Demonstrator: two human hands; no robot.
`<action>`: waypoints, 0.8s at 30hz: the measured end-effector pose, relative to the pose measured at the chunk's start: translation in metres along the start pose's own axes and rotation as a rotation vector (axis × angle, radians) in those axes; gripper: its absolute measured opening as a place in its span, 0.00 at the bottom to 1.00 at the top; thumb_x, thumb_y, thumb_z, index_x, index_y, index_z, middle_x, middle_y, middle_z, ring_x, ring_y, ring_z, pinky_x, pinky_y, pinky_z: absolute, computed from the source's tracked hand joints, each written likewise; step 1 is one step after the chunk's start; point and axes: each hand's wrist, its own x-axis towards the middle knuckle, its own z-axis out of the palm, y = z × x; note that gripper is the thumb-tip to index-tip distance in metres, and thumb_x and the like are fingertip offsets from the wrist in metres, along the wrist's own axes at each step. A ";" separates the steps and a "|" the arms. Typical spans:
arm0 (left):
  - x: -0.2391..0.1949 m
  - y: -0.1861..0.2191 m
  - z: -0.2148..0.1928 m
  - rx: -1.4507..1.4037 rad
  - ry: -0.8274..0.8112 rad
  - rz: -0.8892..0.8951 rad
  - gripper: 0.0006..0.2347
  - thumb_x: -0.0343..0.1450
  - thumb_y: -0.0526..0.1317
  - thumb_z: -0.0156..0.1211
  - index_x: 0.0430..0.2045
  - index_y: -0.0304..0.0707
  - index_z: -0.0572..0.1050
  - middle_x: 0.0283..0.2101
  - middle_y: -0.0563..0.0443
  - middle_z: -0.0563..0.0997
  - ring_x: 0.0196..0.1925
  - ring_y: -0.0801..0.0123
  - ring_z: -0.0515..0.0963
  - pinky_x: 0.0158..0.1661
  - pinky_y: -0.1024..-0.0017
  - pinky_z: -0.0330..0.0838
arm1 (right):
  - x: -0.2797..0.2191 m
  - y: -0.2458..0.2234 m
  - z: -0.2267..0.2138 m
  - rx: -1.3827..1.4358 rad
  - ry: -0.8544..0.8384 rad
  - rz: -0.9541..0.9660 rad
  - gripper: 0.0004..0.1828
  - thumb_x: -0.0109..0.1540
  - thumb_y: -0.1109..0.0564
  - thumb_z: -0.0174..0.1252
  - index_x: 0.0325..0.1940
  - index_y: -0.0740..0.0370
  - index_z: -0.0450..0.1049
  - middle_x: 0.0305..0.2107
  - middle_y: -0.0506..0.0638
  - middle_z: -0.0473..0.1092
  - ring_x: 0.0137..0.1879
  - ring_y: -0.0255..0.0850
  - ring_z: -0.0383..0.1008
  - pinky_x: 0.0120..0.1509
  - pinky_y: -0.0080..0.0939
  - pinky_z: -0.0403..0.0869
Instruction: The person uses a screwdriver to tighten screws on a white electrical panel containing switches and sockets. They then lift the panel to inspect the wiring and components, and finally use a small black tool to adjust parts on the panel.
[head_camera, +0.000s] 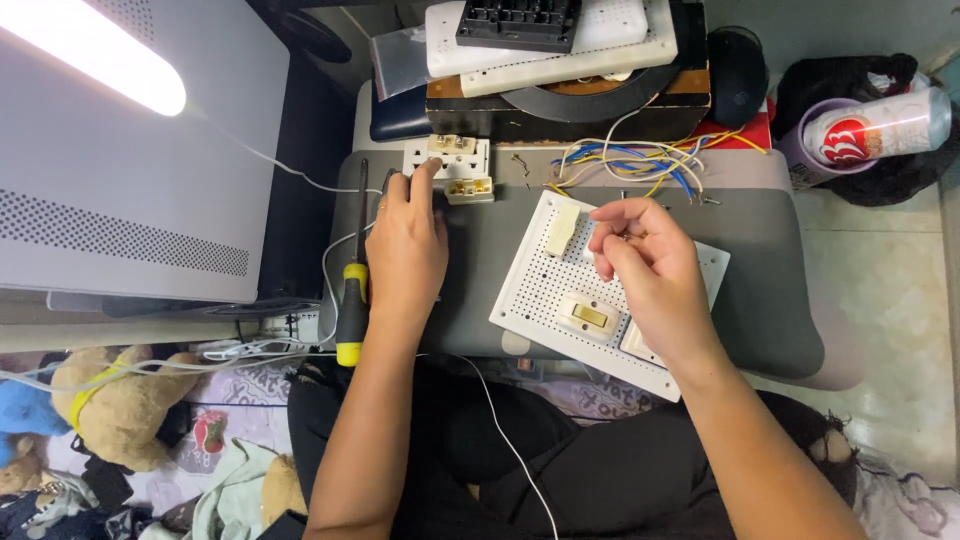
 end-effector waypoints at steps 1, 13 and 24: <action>0.001 0.003 -0.001 -0.001 0.001 0.000 0.25 0.63 0.24 0.61 0.55 0.40 0.65 0.38 0.41 0.72 0.41 0.42 0.80 0.30 0.48 0.77 | 0.000 -0.001 0.001 -0.001 0.000 -0.001 0.13 0.60 0.72 0.43 0.47 0.71 0.68 0.27 0.57 0.64 0.28 0.35 0.61 0.37 0.35 0.68; 0.006 0.007 0.005 0.029 0.138 0.119 0.06 0.68 0.32 0.62 0.32 0.49 0.78 0.36 0.49 0.70 0.38 0.53 0.82 0.29 0.62 0.79 | -0.001 0.002 0.001 0.105 -0.005 0.077 0.16 0.59 0.71 0.40 0.48 0.71 0.67 0.30 0.58 0.65 0.31 0.38 0.65 0.41 0.37 0.70; -0.004 0.012 -0.010 -0.234 0.203 0.258 0.08 0.65 0.32 0.66 0.33 0.47 0.75 0.35 0.49 0.68 0.33 0.47 0.80 0.28 0.60 0.76 | -0.002 -0.008 0.008 0.538 -0.124 0.288 0.15 0.64 0.56 0.39 0.52 0.65 0.59 0.50 0.70 0.69 0.58 0.55 0.72 0.65 0.54 0.68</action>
